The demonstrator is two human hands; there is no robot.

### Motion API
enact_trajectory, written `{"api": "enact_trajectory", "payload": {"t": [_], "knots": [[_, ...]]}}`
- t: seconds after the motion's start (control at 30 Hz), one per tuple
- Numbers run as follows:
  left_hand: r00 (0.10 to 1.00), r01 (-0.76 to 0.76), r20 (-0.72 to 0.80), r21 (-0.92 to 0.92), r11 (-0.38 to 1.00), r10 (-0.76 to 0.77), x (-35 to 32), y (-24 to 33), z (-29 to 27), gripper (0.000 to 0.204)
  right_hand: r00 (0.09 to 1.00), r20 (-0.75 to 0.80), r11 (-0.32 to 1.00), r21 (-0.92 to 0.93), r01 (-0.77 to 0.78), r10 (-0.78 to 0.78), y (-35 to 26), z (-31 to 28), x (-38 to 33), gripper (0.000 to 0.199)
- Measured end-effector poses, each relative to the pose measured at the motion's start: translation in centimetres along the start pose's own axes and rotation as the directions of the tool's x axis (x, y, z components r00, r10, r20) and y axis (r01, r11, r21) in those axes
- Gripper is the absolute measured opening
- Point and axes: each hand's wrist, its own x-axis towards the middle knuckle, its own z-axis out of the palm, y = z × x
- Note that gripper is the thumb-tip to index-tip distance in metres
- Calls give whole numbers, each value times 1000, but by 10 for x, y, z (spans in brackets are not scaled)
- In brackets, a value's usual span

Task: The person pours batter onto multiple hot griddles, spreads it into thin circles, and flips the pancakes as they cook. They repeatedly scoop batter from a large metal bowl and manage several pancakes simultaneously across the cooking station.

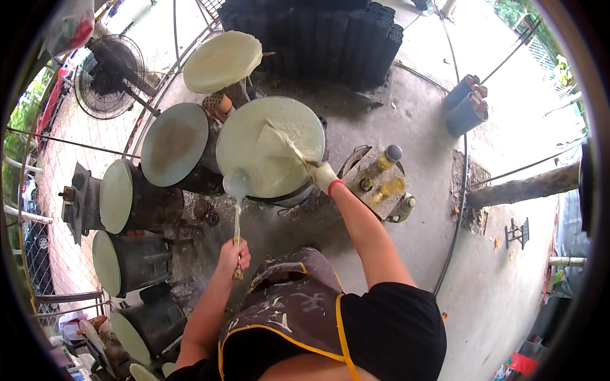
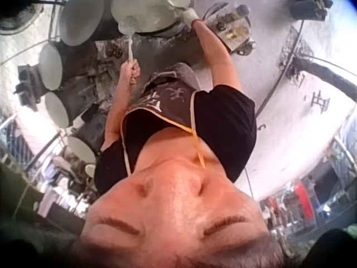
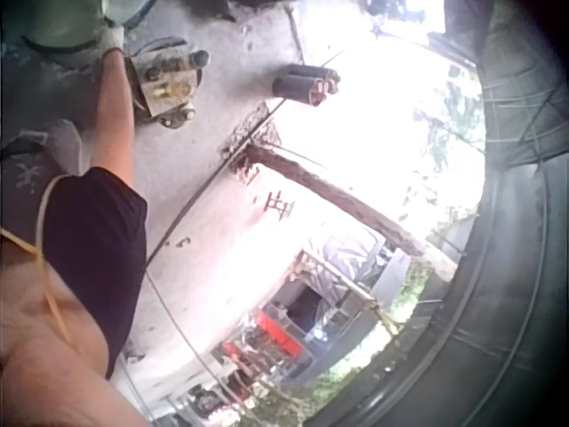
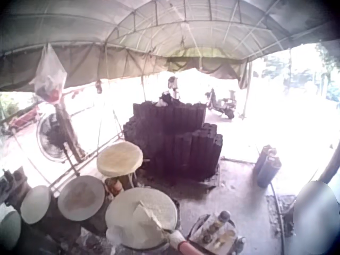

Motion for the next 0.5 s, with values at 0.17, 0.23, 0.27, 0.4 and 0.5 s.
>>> {"api": "enact_trajectory", "payload": {"t": [0.17,0.23,0.27,0.4,0.5], "knots": [[965,-134,-150,429,893,217,53,14,5,13,960,-18,950,154,-272,278,5,-8,-111,28],[928,-144,-199,590,795,315,67,11,29,13,777,-198,735,524,-430,597,52,13,-100,25],[915,-131,-210,655,745,345,78,1,29,14,802,-188,782,429,-452,567,58,36,-114,23],[967,-138,-120,495,858,225,92,-4,50,14,908,42,836,374,-401,417,36,81,-137,23],[954,-17,295,-121,992,52,66,39,18,12,947,71,864,391,-317,315,2,48,-143,27]]}}
